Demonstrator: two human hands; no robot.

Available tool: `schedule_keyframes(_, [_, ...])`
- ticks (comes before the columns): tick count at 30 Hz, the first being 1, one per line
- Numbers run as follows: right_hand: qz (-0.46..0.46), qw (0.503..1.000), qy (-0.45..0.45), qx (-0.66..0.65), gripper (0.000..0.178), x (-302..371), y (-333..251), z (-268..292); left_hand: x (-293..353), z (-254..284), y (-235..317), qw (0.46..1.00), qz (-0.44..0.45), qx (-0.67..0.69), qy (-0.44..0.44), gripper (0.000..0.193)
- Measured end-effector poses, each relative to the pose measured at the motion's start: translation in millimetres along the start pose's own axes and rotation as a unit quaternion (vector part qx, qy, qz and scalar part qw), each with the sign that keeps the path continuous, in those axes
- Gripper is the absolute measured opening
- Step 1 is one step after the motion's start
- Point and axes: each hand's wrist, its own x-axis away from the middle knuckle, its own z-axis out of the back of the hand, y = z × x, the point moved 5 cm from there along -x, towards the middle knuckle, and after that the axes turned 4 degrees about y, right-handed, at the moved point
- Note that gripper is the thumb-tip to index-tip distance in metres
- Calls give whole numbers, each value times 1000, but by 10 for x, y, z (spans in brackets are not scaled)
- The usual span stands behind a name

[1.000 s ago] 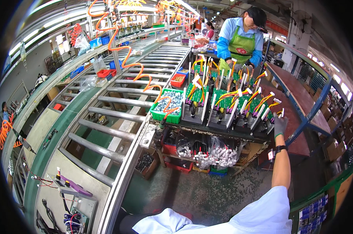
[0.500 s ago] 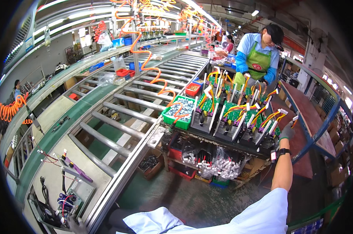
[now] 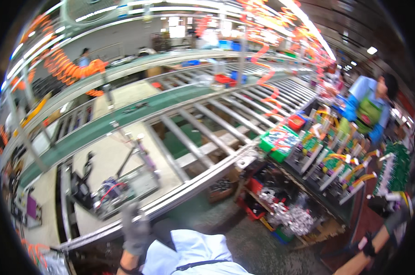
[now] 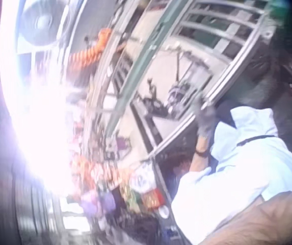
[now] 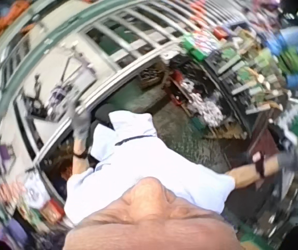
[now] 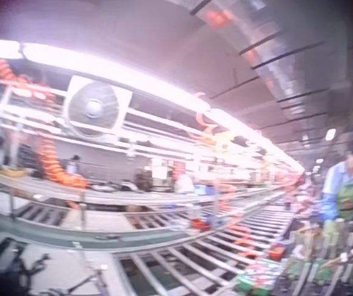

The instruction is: Assembling electronic components, fans, and circuit boards into a metal housing on a factory assembly line.

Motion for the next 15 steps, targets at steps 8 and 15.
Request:
schedule_keyframes(8, [-54,911,-306,-273,60,2474,-1152,-1131,402,-1019,1517,755,253,517,-314,105])
schedule_keyframes(15, [-178,689,-544,-444,57,4470,-1856,-1626,603,-547,891,718,415,558,5,75])
